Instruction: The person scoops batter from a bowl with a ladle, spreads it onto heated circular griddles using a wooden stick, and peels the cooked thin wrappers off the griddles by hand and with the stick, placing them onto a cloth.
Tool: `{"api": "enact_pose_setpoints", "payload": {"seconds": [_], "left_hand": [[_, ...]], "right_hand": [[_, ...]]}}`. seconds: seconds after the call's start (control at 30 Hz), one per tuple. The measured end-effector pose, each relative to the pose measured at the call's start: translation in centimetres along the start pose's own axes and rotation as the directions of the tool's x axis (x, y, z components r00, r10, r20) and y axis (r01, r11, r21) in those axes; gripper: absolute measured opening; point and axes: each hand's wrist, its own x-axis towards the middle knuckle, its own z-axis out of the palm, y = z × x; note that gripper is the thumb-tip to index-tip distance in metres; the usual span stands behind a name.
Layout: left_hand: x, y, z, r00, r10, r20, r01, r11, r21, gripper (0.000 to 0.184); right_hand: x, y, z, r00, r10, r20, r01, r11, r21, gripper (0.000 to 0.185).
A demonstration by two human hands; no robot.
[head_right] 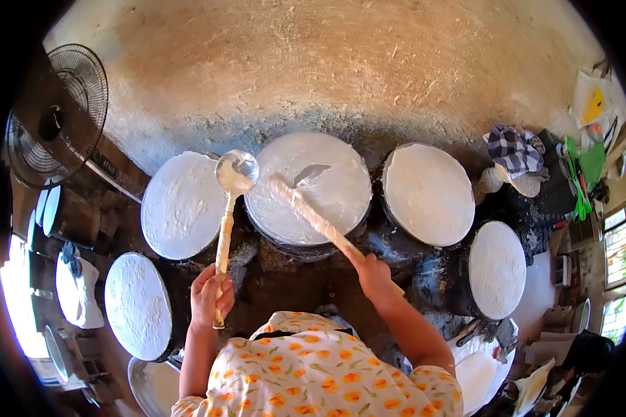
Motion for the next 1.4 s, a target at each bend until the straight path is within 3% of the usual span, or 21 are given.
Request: {"api": "enact_pose_setpoints", "payload": {"seconds": [0.07,0.1,0.17,0.2,0.3,0.33,0.4,0.43,0.47,0.53,0.57,0.63,0.73,0.8,0.9,1.03,1.1,1.23,1.27,1.33,1.4], "left_hand": [[-0.3,0.3,0.5,0.999,-0.040,-0.025,0.040,0.999,-0.017,0.009],[-0.4,0.3,0.5,0.998,-0.043,-0.041,0.042,0.999,-0.025,0.011],[-0.6,0.2,0.5,0.998,-0.035,-0.049,0.033,0.999,-0.035,0.010],[-0.7,0.2,0.4,0.998,-0.033,-0.054,0.030,0.998,-0.046,0.010],[-1.3,0.4,0.1,0.999,-0.032,-0.038,0.033,0.999,0.013,0.008],[-1.3,0.4,0.1,0.999,-0.030,-0.040,0.031,1.000,0.008,0.008],[-1.4,0.3,0.3,0.998,-0.048,-0.041,0.047,0.999,-0.005,0.008],[-1.2,0.3,0.4,0.998,-0.050,-0.040,0.050,0.999,-0.007,0.008],[-1.0,0.3,0.6,0.998,-0.056,-0.041,0.057,0.998,0.018,0.008],[-0.7,0.3,0.8,0.997,-0.060,-0.037,0.062,0.997,0.049,0.008],[-0.6,0.3,0.9,0.997,-0.072,-0.028,0.074,0.996,0.052,0.008],[-0.3,0.3,0.8,0.996,-0.095,-0.005,0.095,0.992,0.082,0.010],[-0.2,0.5,1.0,0.995,-0.097,-0.021,0.099,0.988,0.115,0.012],[0.2,0.4,0.8,0.995,-0.101,-0.026,0.103,0.984,0.146,0.013],[1.0,0.2,0.6,0.993,-0.104,-0.048,0.111,0.976,0.186,0.014],[2.1,-0.4,-0.4,0.992,-0.101,-0.069,0.115,0.963,0.245,0.014],[2.6,-0.7,-0.2,0.990,-0.105,-0.097,0.125,0.963,0.238,0.013],[3.0,-0.8,0.6,0.977,-0.169,-0.127,0.188,0.969,0.160,0.011],[3.1,-0.7,0.8,0.977,-0.171,-0.124,0.190,0.969,0.161,0.011],[3.0,-0.4,1.4,0.950,-0.282,-0.138,0.274,0.959,-0.074,0.016],[3.2,0.3,1.3,0.934,-0.352,-0.067,0.338,0.927,-0.160,0.021]], "right_hand": [[3.8,-0.5,-0.6,0.993,0.086,-0.080,-0.090,0.994,-0.053,0.063],[5.4,-0.2,-0.6,0.993,0.081,-0.082,-0.085,0.995,-0.051,0.063],[8.2,0.7,-0.7,0.963,0.270,0.014,-0.270,0.963,0.010,0.061],[8.6,1.0,-1.1,0.964,0.266,0.011,-0.266,0.964,0.010,0.061],[8.5,2.3,-1.3,0.957,0.288,-0.023,-0.252,0.871,0.421,0.059],[8.1,1.8,-0.7,0.959,0.284,-0.024,-0.248,0.874,0.417,0.059],[7.5,0.2,0.3,0.953,0.213,-0.214,-0.028,0.767,0.641,0.060],[7.7,-0.8,0.1,0.977,0.186,-0.105,-0.076,0.762,0.644,0.058],[7.9,-1.9,-0.2,0.986,0.129,-0.102,-0.035,0.773,0.633,0.057],[8.4,-3.6,-3.5,0.984,0.130,0.118,-0.175,0.797,0.578,0.056],[8.8,-3.1,-3.2,0.985,0.132,0.116,-0.175,0.796,0.580,0.056],[9.7,-1.1,-1.6,0.981,0.172,-0.090,-0.071,0.748,0.660,0.058],[10.8,0.5,-0.1,0.962,0.242,-0.129,-0.077,0.689,0.721,0.059],[9.4,-0.3,-0.6,0.973,0.209,-0.096,-0.059,0.631,0.774,0.058],[6.2,-2.0,-3.7,0.996,0.038,0.081,-0.082,0.750,0.656,0.060],[1.5,-1.0,-2.3,0.992,0.040,0.117,-0.105,0.779,0.619,0.060],[0.1,-0.2,-2.4,0.973,-0.042,0.226,-0.169,0.536,0.827,0.062],[-1.2,-1.5,-3.9,0.955,-0.023,0.296,-0.258,0.425,0.867,0.063],[-1.1,-2.0,-4.5,0.972,-0.020,0.234,-0.205,0.413,0.887,0.063],[-0.4,-3.0,-5.4,0.985,-0.016,0.171,-0.150,0.402,0.903,0.064],[0.9,-3.7,-6.0,0.992,-0.021,-0.124,0.116,0.524,0.844,0.063]]}}
